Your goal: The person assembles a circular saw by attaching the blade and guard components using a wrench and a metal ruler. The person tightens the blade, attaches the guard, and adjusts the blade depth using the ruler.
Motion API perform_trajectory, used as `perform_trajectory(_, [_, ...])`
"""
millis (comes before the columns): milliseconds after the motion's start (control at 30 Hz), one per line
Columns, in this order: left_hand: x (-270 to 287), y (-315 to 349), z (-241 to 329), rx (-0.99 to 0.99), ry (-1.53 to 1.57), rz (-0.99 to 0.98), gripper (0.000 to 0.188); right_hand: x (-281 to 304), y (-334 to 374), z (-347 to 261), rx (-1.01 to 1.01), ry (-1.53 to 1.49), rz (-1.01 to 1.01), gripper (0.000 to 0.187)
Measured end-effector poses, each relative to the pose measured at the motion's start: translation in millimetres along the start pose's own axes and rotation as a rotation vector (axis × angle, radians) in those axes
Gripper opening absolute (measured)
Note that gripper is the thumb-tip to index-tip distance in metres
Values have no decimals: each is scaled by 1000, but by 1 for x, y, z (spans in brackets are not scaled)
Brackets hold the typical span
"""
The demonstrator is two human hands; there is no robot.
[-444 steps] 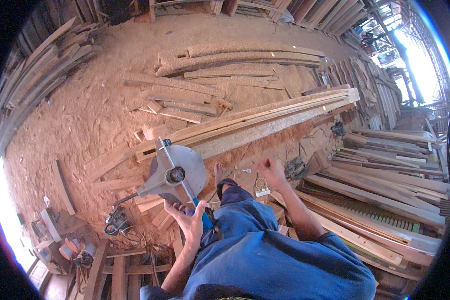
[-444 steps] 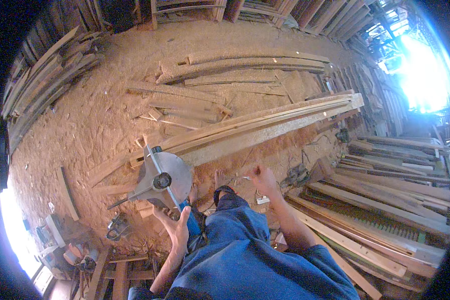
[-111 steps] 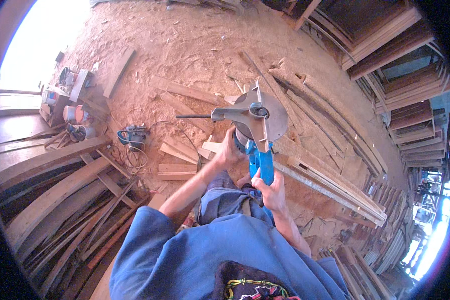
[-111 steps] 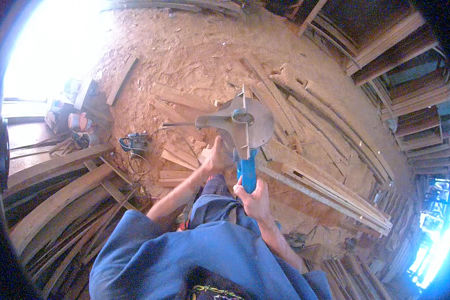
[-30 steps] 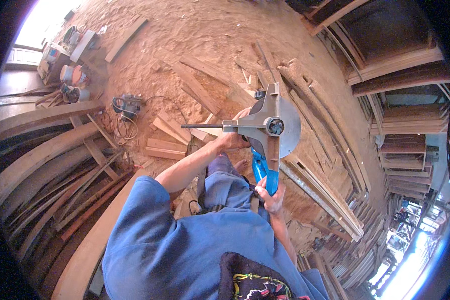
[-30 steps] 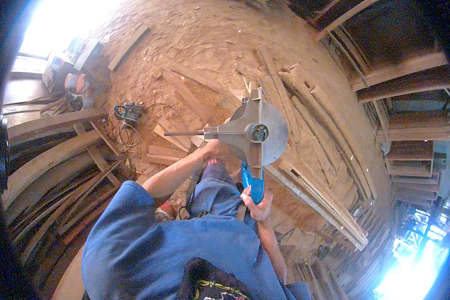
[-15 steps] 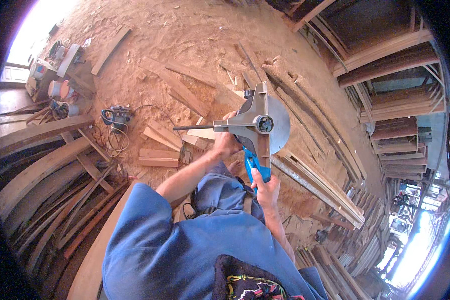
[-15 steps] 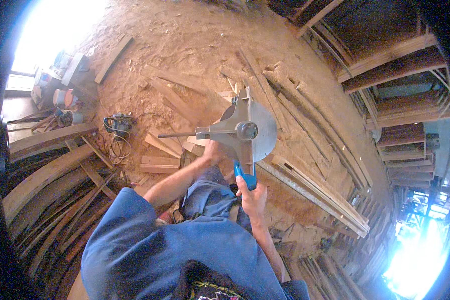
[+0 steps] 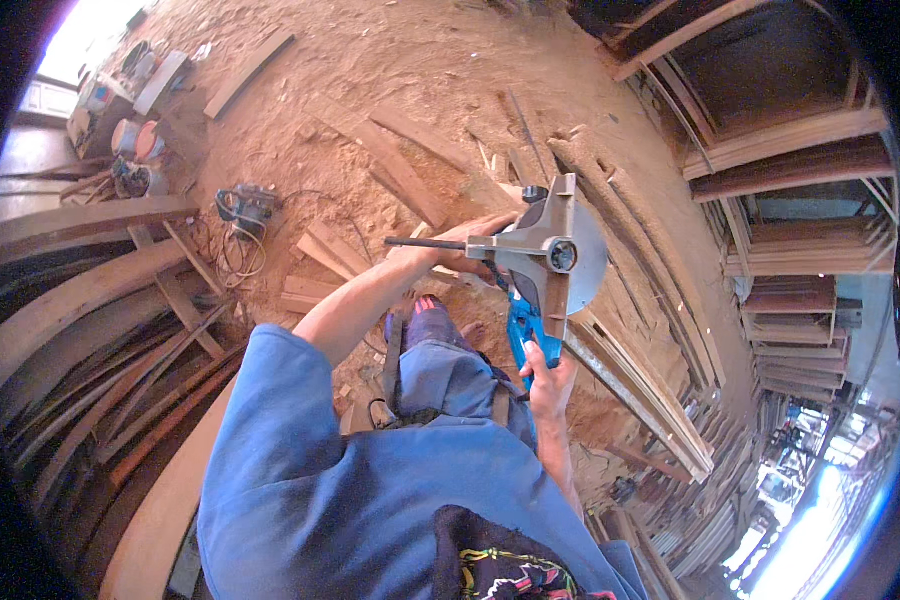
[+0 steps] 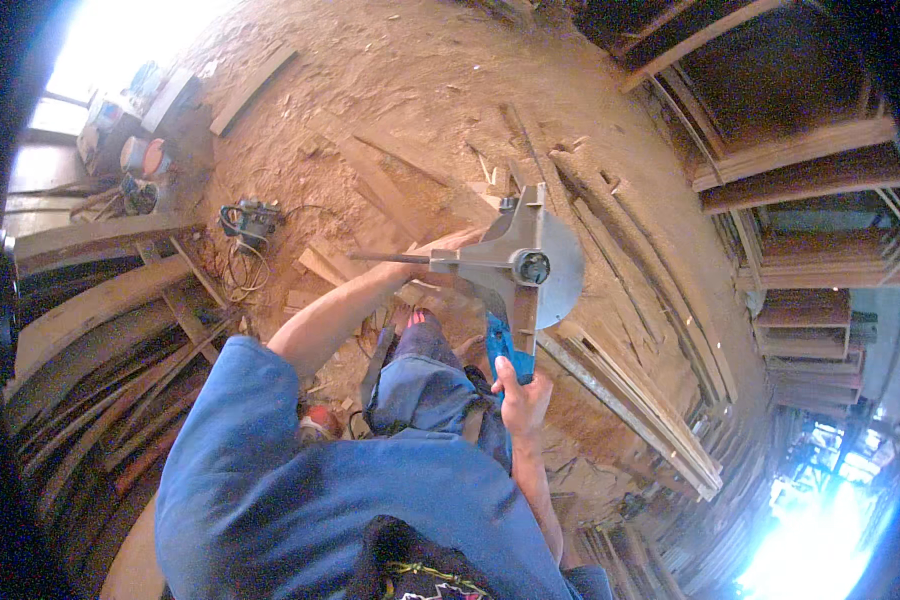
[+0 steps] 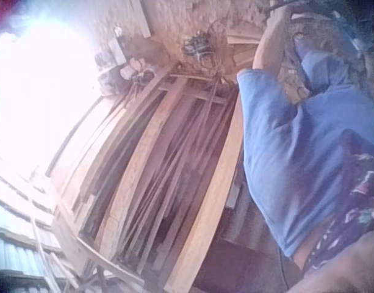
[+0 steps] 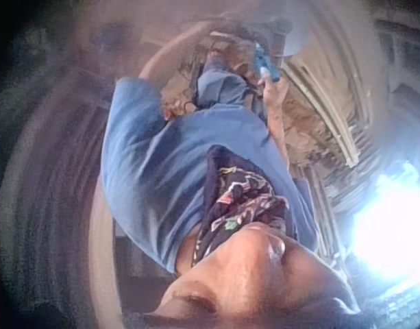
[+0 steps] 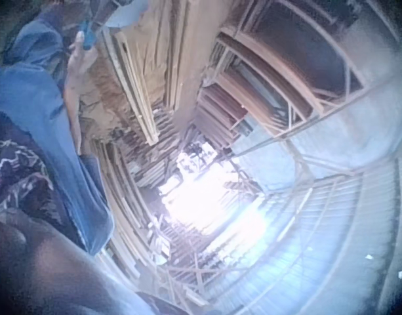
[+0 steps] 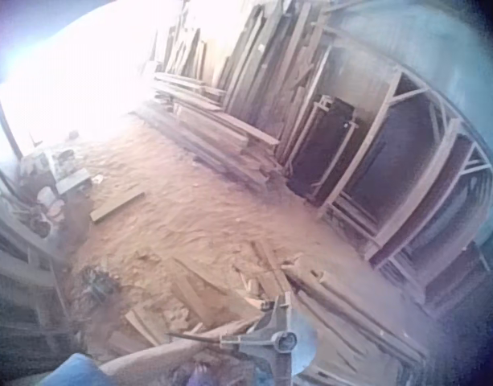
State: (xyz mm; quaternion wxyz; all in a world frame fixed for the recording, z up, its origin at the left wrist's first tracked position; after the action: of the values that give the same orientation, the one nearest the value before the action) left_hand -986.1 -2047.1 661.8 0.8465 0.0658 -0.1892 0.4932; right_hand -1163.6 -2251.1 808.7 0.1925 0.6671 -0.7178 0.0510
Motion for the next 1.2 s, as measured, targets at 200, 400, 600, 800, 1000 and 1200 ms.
perform_trajectory(200, [-10, 4, 10, 74, 78, 57, 124, -2, 0, 1, 27, -47, 45, 34])
perform_trajectory(400, [-24, 12, 9, 82, -49, 164, 132, 1, 0, 1, 14, 3, 25, 32])
perform_trajectory(600, [5, -12, 5, -188, 21, -72, 130, 0, 0, -2, -25, 10, -3, 33])
perform_trajectory(800, [-17, -4, -12, -38, 53, 54, 126, 1, 1, -2, -32, 20, 32, 34])
perform_trajectory(1000, [-95, 37, 2, 316, -120, 569, 115, -1, 1, -2, -27, 16, 1, 34])
perform_trajectory(1200, [-34, 45, -19, -19, -1, 202, 114, -2, 1, -4, -9, 17, 15, 36])
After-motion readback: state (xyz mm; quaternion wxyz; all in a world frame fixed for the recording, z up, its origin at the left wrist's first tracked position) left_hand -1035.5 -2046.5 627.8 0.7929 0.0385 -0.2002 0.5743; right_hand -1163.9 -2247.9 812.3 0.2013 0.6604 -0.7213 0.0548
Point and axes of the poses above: each hand's wrist, its own y-axis away from the middle knuckle, its own x-axis out of the back of the hand, z = x × y, the point moved 3 cm from there along -y, towards the middle knuckle, and after that the axes turned 11 degrees about x, right-handed, at the moved point
